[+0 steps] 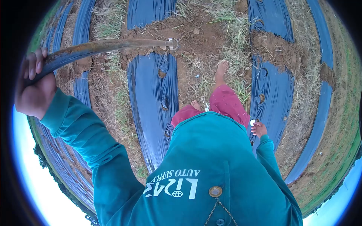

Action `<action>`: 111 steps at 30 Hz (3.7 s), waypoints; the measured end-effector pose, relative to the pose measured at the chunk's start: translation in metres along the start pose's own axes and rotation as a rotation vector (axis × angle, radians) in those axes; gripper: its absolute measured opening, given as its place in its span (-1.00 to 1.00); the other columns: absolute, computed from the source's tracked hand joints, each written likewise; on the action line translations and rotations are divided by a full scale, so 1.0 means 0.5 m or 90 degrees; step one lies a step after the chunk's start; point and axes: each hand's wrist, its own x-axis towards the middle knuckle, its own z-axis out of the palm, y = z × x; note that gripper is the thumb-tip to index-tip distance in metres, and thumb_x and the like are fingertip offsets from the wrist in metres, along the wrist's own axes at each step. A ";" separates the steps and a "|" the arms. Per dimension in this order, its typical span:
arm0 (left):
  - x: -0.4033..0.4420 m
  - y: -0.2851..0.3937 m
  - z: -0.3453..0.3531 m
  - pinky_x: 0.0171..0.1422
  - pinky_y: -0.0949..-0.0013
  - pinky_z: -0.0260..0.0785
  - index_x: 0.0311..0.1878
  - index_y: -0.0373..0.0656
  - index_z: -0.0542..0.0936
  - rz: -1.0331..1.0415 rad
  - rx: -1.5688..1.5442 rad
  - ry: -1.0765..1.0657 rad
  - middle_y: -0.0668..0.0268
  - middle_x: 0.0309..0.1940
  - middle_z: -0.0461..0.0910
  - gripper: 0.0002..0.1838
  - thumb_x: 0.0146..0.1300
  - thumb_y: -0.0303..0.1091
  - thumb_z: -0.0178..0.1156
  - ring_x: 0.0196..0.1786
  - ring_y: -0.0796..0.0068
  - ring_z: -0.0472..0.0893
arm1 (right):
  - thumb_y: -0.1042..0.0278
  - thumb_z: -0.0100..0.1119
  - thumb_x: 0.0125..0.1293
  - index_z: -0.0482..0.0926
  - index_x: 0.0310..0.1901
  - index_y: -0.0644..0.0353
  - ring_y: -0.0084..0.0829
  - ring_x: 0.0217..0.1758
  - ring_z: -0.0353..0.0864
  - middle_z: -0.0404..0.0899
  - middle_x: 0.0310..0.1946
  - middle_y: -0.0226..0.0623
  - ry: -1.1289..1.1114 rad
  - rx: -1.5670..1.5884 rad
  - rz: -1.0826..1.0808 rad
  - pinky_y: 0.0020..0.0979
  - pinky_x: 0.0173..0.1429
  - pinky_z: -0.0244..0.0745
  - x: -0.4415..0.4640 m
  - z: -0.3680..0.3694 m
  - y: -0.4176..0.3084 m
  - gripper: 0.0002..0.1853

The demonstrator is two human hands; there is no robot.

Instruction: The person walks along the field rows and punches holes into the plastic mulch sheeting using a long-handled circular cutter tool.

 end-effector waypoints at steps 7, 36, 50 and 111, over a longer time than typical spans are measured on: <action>0.216 -0.355 0.171 -0.17 0.25 0.24 -0.61 -0.17 0.30 0.031 0.018 0.371 0.36 -0.69 0.19 -0.76 0.17 -0.49 0.03 -0.52 0.44 0.27 | 0.38 -0.07 0.21 0.44 -0.18 0.23 -0.49 -0.52 0.52 0.56 -0.41 -0.26 0.027 0.125 -0.078 -0.46 -0.52 0.39 0.071 -0.200 -0.324 -0.82; 0.505 -0.957 -0.052 -0.39 0.42 0.36 -0.57 -0.29 0.58 -0.207 0.151 1.085 0.31 -0.70 0.54 -0.67 -0.04 -0.16 0.35 -0.59 0.57 0.50 | 0.44 -0.03 0.28 0.45 -0.20 0.31 -0.55 -0.34 0.48 0.52 -0.40 -0.29 -0.227 -0.535 -0.776 -0.50 -0.24 0.40 0.080 -0.057 -1.936 -0.86; 0.733 -0.968 0.141 -0.17 0.32 0.37 -0.25 -0.23 0.57 -0.281 0.294 0.998 0.13 -0.49 0.57 -0.72 -0.02 -0.29 0.28 -0.40 0.36 0.56 | -0.06 -0.19 0.32 0.31 -0.07 0.12 -0.16 -0.23 0.40 0.29 -0.27 0.14 -1.528 -0.457 -0.282 -0.24 -0.14 0.25 -0.512 0.229 -2.100 -0.61; 0.685 -0.859 0.170 -0.53 0.48 0.21 -0.65 -0.19 0.38 -0.099 0.191 1.430 0.42 -0.75 0.35 -0.72 0.05 -0.40 0.27 -0.66 0.63 0.34 | -0.12 -0.38 0.35 0.02 0.30 0.05 0.17 0.22 0.21 0.38 -0.07 0.39 -1.556 -0.617 0.284 0.04 0.30 -0.08 -0.539 0.441 -2.522 -0.40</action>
